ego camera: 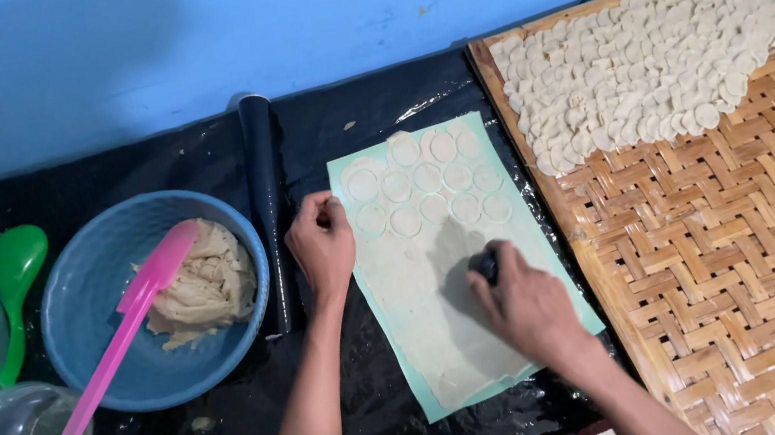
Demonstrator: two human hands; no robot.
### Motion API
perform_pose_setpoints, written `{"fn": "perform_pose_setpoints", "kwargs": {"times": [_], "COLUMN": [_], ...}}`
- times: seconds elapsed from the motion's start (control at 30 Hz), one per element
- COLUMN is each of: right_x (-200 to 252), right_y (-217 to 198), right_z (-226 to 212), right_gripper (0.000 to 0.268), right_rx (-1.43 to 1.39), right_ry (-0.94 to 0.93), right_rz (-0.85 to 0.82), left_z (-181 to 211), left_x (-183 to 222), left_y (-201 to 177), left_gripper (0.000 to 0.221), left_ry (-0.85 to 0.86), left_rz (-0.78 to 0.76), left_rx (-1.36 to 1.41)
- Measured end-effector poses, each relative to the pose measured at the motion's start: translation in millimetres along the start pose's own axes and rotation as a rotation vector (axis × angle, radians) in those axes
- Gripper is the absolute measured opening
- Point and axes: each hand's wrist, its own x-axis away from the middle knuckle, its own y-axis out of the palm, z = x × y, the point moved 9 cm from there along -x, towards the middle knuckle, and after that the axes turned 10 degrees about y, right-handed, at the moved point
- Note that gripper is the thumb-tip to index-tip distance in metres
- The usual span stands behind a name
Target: Rolling out dough and cutting small circular pieces for food production.
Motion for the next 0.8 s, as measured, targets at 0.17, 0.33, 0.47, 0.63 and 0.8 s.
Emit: {"fn": "perform_pose_setpoints", "kwargs": {"times": [0.17, 0.33, 0.47, 0.63, 0.8], "right_x": [13.4, 3.6, -8.8, -25.7, -35.5], "right_y": [38.6, 39.6, 48.0, 59.9, 78.6], "right_z": [-29.4, -80.4, -106.5, -121.6, -127.1], "right_gripper": [0.051, 0.053, 0.053, 0.052, 0.047], "right_rx": [0.037, 0.043, 0.026, 0.098, 0.203], "right_ry": [-0.088, -0.258, -0.373, -0.405, -0.426], "right_rz": [-0.197, -0.129, -0.058, -0.002, 0.0], "left_z": [-11.2, -14.6, -3.3, -4.1, -4.7], "left_x": [0.8, 3.5, 1.0, 1.9, 1.0], "left_y": [7.1, 1.3, -2.5, -1.1, -0.1], "left_gripper": [0.016, 0.02, 0.021, 0.026, 0.025], "left_ry": [-0.019, -0.016, 0.0, 0.05, 0.033], "left_rz": [-0.041, -0.044, -0.043, -0.035, -0.05], "left_rx": [-0.009, -0.002, 0.018, 0.055, 0.075]}}
